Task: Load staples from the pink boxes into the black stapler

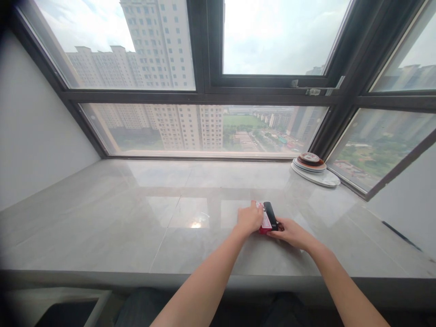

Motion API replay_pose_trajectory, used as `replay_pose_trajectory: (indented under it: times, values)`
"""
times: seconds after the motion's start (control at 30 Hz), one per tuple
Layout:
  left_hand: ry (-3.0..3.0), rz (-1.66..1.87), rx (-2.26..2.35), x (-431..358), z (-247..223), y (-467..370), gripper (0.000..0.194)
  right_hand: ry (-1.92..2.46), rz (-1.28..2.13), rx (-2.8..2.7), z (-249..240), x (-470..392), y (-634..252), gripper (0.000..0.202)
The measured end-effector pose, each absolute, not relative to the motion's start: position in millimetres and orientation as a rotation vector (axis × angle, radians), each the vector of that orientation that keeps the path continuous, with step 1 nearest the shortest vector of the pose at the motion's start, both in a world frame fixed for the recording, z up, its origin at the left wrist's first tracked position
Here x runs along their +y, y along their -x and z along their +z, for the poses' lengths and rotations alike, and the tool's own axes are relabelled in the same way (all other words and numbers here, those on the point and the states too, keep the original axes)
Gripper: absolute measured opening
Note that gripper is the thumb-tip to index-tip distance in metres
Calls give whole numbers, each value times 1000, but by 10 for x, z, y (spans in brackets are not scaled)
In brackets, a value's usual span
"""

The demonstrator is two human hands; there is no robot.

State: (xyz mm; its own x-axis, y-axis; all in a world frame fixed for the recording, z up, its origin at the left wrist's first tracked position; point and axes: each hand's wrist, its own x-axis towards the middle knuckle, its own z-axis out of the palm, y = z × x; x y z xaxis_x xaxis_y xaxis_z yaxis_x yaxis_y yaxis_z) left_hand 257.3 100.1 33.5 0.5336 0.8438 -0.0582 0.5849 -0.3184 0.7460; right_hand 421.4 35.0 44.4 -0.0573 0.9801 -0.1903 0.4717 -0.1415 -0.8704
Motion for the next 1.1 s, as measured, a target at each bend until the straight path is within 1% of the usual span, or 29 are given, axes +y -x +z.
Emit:
replay_pose_trajectory:
  times: [0.07,0.13,0.2,0.27,0.3,0.33,0.37,0.43,0.5,0.57,0.63,0.73,0.8,1.1]
  values:
    - [-1993,449,1211,1058,328,-2675,67,1682,1142,-1548,432,358,-4310,35]
    - [-1958,459,1254,1102,307,-2681,76,1730,1113,-1536,405,339,-4389,44]
    - [-1935,474,1254,1117,278,-2576,85,1771,1056,-1532,384,284,-4460,65]
    - [-1926,496,1240,1084,243,-2355,86,1780,939,-1534,379,191,-4488,88]
    - [-1927,509,1234,1047,225,-2205,85,1768,858,-1527,381,135,-4463,95]
    - [-1933,523,1226,997,207,-2032,82,1746,771,-1511,384,79,-4401,96]
    - [-1941,536,1217,938,192,-1842,78,1713,692,-1490,384,25,-4296,92]
    - [-1966,572,1210,797,164,-1429,69,1643,599,-1454,368,-61,-3964,73]
    - [-1992,627,1236,641,131,-1015,58,1559,655,-1557,316,-103,-3524,58]
    - [-2117,707,1313,482,74,-651,47,1497,686,-1716,226,-103,-3084,52]
    - [-2300,722,1439,333,-12,-377,43,1481,622,-1923,116,-81,-2734,57]
    - [-2429,701,1616,177,-150,-162,51,1619,383,-2107,-25,-57,-2450,60]
    - [-2455,660,1657,131,-205,-123,55,1707,290,-2141,-71,-60,-2393,58]
    - [-2490,541,1744,121,-180,-120,54,1837,226,-2215,-30,-95,-2384,60]
